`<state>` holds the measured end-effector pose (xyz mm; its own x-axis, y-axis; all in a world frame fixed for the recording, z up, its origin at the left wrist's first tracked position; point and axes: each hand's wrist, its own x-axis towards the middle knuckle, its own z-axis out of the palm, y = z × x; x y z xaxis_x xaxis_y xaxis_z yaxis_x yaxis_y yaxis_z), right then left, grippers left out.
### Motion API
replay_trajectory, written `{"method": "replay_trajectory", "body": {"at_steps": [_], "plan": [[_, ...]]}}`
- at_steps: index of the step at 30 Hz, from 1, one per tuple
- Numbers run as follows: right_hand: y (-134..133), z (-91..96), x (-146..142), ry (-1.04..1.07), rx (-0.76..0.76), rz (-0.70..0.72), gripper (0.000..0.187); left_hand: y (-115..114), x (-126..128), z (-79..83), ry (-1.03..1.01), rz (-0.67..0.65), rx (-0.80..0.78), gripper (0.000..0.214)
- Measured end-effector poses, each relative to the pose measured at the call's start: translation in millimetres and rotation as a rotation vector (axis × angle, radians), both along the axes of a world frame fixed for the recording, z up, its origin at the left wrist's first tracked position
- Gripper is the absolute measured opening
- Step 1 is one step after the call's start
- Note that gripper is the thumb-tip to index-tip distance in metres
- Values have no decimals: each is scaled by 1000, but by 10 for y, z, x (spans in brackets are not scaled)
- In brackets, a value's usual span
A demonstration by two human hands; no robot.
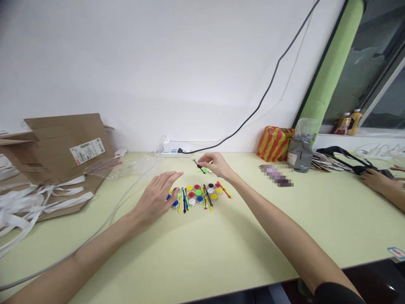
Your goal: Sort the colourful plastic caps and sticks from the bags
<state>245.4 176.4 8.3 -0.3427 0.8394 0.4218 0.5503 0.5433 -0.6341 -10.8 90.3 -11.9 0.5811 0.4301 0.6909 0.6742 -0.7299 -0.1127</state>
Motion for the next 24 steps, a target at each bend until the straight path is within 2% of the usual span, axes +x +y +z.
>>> {"method": "replay_trajectory", "body": {"at_steps": [2,3,7,13,15,18,21,24], "plan": [[-266,21,-83,418,-124,91,32,-27,19,8,-56,20,-22,46],[-414,12,-130,548,-197,151,35,-47,34,11,-75,18,-30,48],[-908,-116,-321,647,-418,312,37,-134,133,2,-58,-68,-18,43],[-1170,-244,-461,778,-528,251,38,-165,208,-31,-30,-123,27,15],[-1234,-236,-473,707,-489,257,38,-156,184,-4,-37,-123,39,14],[-1330,-236,-502,508,-354,258,33,-169,145,78,25,-98,116,18],[-1381,-278,-551,365,-190,153,22,-219,138,157,149,-55,183,16],[-1378,-311,-573,320,-67,94,11,-261,160,162,199,-44,165,16]]}}
